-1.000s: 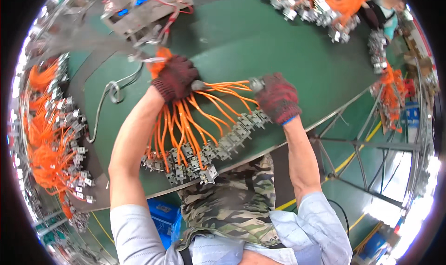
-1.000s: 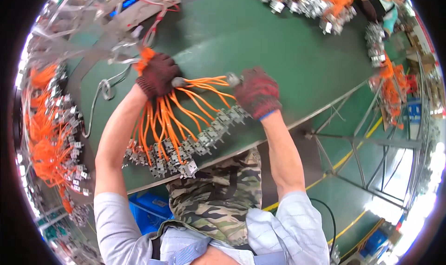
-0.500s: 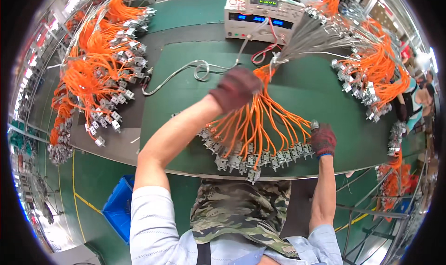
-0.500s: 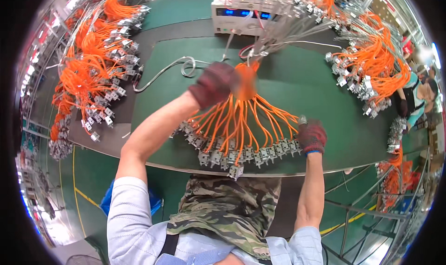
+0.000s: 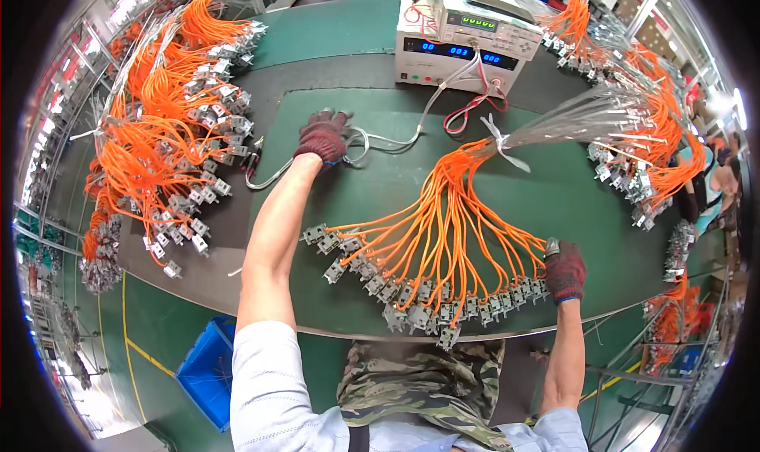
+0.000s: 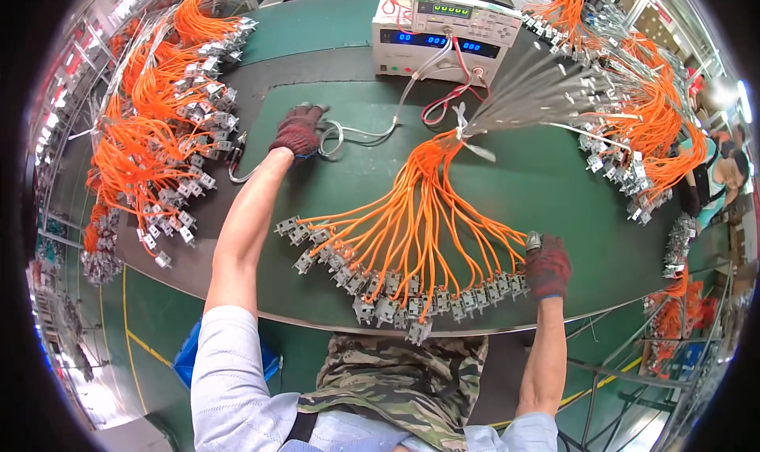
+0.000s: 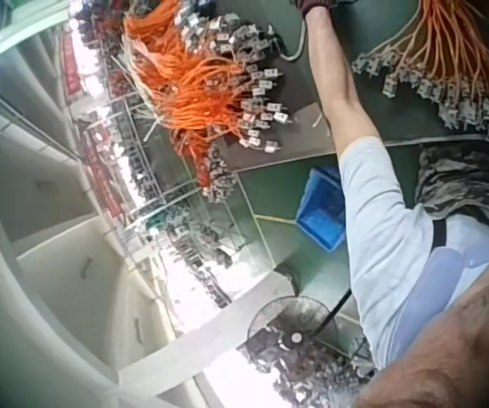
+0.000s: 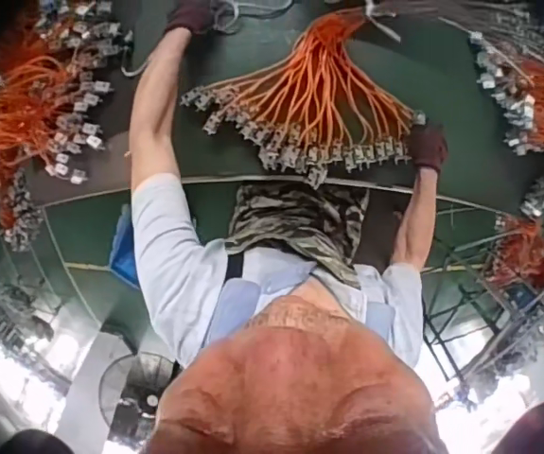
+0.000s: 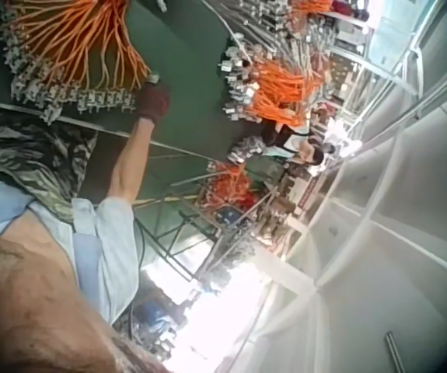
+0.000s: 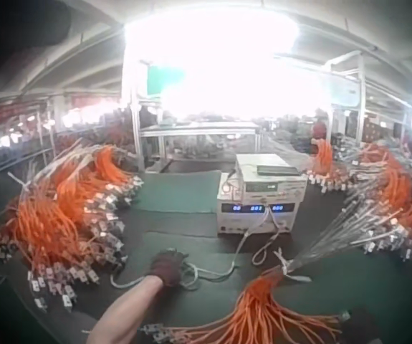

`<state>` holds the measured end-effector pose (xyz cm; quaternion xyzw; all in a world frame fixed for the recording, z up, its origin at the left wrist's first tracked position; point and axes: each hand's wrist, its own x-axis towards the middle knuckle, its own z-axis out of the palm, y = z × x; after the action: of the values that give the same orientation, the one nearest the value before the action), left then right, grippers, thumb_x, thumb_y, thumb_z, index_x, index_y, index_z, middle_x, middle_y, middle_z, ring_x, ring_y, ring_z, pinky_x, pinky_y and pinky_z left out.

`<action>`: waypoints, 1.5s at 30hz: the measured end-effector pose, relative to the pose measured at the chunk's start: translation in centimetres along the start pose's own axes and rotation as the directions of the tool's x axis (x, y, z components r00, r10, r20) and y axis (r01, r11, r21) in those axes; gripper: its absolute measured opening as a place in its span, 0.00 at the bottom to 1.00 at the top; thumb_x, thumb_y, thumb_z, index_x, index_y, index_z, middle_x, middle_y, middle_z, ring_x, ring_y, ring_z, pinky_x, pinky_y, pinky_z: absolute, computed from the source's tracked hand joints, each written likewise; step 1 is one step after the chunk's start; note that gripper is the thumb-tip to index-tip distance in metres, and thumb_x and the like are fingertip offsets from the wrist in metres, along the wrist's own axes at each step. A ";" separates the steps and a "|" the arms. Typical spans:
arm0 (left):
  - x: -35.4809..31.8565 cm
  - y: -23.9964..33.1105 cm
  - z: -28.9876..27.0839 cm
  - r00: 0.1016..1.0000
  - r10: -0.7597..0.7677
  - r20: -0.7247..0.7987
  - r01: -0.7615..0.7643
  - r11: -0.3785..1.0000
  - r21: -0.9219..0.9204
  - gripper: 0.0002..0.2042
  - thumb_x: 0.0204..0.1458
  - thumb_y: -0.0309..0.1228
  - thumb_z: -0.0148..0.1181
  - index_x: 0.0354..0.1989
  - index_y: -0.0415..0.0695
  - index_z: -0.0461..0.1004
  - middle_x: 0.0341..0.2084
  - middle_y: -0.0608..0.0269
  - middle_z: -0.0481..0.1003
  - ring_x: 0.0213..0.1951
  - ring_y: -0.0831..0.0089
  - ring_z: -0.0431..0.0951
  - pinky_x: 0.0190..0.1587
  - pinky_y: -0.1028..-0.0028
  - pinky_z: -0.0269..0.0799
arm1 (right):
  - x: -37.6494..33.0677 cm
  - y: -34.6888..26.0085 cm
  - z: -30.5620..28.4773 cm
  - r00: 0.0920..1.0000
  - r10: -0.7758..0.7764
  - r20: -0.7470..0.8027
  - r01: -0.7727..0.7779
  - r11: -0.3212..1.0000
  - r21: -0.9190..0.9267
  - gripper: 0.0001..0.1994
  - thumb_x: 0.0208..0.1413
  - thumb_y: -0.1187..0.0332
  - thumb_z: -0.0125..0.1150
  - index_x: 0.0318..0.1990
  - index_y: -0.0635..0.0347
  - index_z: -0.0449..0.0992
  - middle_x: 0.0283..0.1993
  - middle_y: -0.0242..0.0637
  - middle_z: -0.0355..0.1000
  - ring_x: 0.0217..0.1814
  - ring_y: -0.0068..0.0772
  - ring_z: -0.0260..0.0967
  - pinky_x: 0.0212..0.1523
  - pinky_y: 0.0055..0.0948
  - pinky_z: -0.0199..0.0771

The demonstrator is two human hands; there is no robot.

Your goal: Assembling and testing multiple orange wire harnesses at an industrial workbench.

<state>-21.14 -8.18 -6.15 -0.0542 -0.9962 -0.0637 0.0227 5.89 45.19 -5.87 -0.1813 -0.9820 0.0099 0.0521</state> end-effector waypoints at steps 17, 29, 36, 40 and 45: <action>-21.6 -0.1 -22.4 0.869 0.492 -0.052 -0.478 0.862 0.170 0.09 0.56 0.35 0.68 0.44 0.50 0.82 0.32 0.54 0.83 0.38 0.52 0.85 0.40 0.55 0.80 | 1.4 0.3 0.5 0.999 0.014 0.049 -0.014 1.000 -0.003 0.23 0.73 0.47 0.51 0.52 0.57 0.81 0.54 0.55 0.79 0.58 0.65 0.75 0.58 0.54 0.77; -47.5 0.4 -18.6 0.940 -0.154 0.306 0.138 0.988 0.074 0.21 0.58 0.42 0.67 0.56 0.47 0.73 0.28 0.46 0.81 0.36 0.40 0.83 0.39 0.47 0.77 | 2.3 1.3 1.9 0.999 -0.029 0.022 0.025 0.990 0.142 0.33 0.74 0.37 0.40 0.52 0.56 0.83 0.52 0.59 0.80 0.56 0.71 0.75 0.55 0.61 0.75; -50.7 4.1 -13.2 0.842 0.028 0.538 0.087 0.978 -0.188 0.21 0.61 0.45 0.62 0.57 0.46 0.73 0.34 0.43 0.82 0.41 0.40 0.84 0.46 0.46 0.79 | 1.6 0.6 0.2 0.997 -0.071 0.042 0.064 0.988 0.140 0.32 0.73 0.37 0.43 0.49 0.57 0.82 0.52 0.59 0.80 0.56 0.69 0.75 0.54 0.61 0.75; -52.5 5.4 -10.8 0.886 0.144 0.442 -0.095 0.987 -0.132 0.19 0.57 0.39 0.63 0.55 0.46 0.74 0.31 0.45 0.81 0.37 0.40 0.84 0.45 0.47 0.79 | 1.9 1.1 0.9 0.994 -0.101 0.032 0.092 0.975 0.201 0.33 0.73 0.36 0.43 0.49 0.57 0.83 0.53 0.59 0.80 0.56 0.68 0.76 0.53 0.60 0.76; -52.3 6.8 -11.2 0.711 0.194 0.676 -0.190 0.979 -0.081 0.16 0.61 0.39 0.62 0.54 0.47 0.73 0.32 0.48 0.82 0.35 0.42 0.83 0.45 0.46 0.77 | 1.4 2.0 -0.1 0.998 -0.060 0.027 0.049 0.946 0.320 0.35 0.71 0.32 0.43 0.56 0.56 0.81 0.55 0.58 0.80 0.59 0.70 0.74 0.57 0.59 0.75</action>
<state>31.94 -8.37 3.04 -0.1767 -0.9241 -0.0395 -0.3366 5.35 47.53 -5.69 -0.1430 -0.9729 0.1704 0.0631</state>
